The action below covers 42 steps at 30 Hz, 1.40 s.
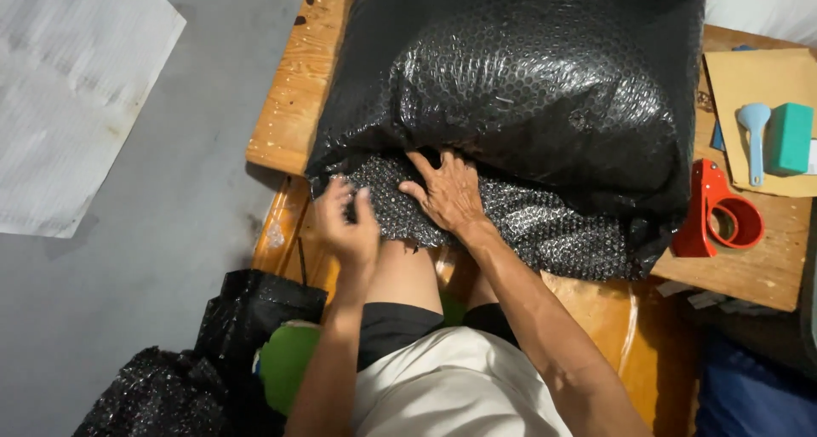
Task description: The person folds the edges of a black bubble mailer and secures it with clear packing tape using a red handheld tape dispenser. They repeatedly apply tape strips along the folded edge and press them down to seal the package.
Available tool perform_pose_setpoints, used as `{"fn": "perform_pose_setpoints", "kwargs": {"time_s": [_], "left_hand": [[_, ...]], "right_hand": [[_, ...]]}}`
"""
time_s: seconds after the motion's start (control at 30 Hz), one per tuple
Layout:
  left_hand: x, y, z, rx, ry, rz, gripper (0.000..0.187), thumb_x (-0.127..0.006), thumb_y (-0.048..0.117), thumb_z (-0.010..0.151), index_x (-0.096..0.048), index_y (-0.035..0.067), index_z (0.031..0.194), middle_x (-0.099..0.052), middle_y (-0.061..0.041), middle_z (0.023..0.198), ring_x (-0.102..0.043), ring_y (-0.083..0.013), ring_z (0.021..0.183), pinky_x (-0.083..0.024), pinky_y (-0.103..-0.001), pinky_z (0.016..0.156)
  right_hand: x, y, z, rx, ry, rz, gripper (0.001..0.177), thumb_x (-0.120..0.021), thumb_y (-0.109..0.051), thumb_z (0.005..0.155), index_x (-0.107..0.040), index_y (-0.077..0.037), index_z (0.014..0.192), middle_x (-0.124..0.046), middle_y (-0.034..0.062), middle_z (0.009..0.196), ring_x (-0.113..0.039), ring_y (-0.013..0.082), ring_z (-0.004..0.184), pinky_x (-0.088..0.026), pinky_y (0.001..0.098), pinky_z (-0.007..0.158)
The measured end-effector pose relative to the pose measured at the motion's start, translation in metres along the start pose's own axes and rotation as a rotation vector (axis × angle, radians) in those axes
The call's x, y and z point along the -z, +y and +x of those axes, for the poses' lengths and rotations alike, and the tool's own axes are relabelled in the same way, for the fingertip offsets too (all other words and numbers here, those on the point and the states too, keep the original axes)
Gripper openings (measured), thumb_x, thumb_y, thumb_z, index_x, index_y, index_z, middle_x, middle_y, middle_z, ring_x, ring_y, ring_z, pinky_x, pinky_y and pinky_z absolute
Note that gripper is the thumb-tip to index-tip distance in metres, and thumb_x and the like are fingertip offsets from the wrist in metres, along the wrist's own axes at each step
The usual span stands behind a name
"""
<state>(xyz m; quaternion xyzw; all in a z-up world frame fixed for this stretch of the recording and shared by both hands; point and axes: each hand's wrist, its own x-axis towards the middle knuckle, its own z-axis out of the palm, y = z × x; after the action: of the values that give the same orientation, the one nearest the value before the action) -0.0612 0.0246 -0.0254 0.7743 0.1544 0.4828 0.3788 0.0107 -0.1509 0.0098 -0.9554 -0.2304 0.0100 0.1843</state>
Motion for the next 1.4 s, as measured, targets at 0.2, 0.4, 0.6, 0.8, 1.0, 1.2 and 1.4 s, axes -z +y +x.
{"fn": "perform_pose_setpoints", "kwargs": {"time_s": [0.2,0.4,0.6,0.8,1.0,1.2,1.4], "left_hand": [[0.03,-0.053,0.031,0.245,-0.11,-0.148,0.094,-0.1,0.018,0.075,-0.048,0.008,0.153,-0.059,-0.02,0.14,-0.059,-0.0333,0.127,-0.046,-0.041,0.107],[0.011,-0.023,0.073,0.037,-0.243,0.107,0.043,-0.095,0.024,0.076,-0.075,0.01,0.111,-0.075,-0.017,0.094,-0.073,-0.0399,0.089,-0.056,-0.045,0.076],[-0.005,-0.019,0.081,0.012,-0.287,0.295,0.048,-0.094,0.017,0.072,-0.064,0.006,0.108,-0.065,-0.014,0.097,-0.068,-0.0385,0.093,-0.054,-0.045,0.081],[-0.041,-0.014,0.095,-0.184,-0.321,0.426,0.072,-0.09,0.002,0.062,-0.053,0.01,0.123,-0.061,-0.012,0.105,-0.068,-0.0362,0.095,-0.055,-0.047,0.088],[-0.051,-0.027,0.088,-0.137,-0.251,0.474,0.059,-0.089,0.015,0.066,-0.055,0.017,0.114,-0.059,-0.005,0.102,-0.07,-0.032,0.086,-0.059,-0.044,0.078],[0.011,0.002,0.093,0.586,-0.587,0.501,0.086,-0.09,0.049,0.075,-0.044,0.032,0.145,-0.069,-0.004,0.132,-0.067,-0.0314,0.119,-0.05,-0.05,0.099],[0.046,-0.006,0.039,-0.073,-0.312,0.298,0.014,-0.069,0.018,0.101,-0.067,0.009,0.111,-0.07,-0.012,0.083,-0.071,-0.0319,0.075,-0.056,-0.037,0.07]], "right_hand": [[0.009,-0.006,-0.001,-0.006,-0.013,-0.018,0.062,-0.04,-0.072,0.098,-0.046,-0.037,0.149,-0.054,0.0176,0.121,-0.066,0.0413,0.106,-0.047,0.0534,0.089],[0.017,-0.011,-0.002,-0.039,-0.051,0.014,0.064,-0.041,-0.071,0.098,-0.043,-0.035,0.152,-0.052,0.0209,0.127,-0.063,0.0429,0.11,-0.046,0.0552,0.091],[0.013,-0.009,-0.001,-0.052,-0.074,0.007,0.066,-0.043,-0.071,0.097,-0.044,-0.034,0.151,-0.05,0.0209,0.135,-0.062,0.0424,0.114,-0.047,0.0551,0.093],[0.023,-0.014,-0.001,-0.053,-0.081,-0.017,0.068,-0.039,-0.073,0.097,-0.043,-0.034,0.151,-0.05,0.0203,0.136,-0.062,0.0407,0.114,-0.047,0.0542,0.095],[0.024,-0.014,-0.002,-0.044,-0.057,-0.031,0.067,-0.039,-0.072,0.097,-0.046,-0.033,0.15,-0.05,0.0213,0.137,-0.062,0.041,0.115,-0.047,0.0539,0.094],[0.017,-0.008,-0.002,-0.042,-0.054,-0.012,0.066,-0.041,-0.073,0.096,-0.047,-0.033,0.149,-0.053,0.0204,0.134,-0.064,0.0403,0.112,-0.048,0.054,0.093],[0.02,-0.009,-0.001,-0.027,-0.037,-0.025,0.067,-0.042,-0.073,0.096,-0.048,-0.033,0.149,-0.055,0.0209,0.13,-0.066,0.0408,0.109,-0.049,0.0548,0.09]]}}
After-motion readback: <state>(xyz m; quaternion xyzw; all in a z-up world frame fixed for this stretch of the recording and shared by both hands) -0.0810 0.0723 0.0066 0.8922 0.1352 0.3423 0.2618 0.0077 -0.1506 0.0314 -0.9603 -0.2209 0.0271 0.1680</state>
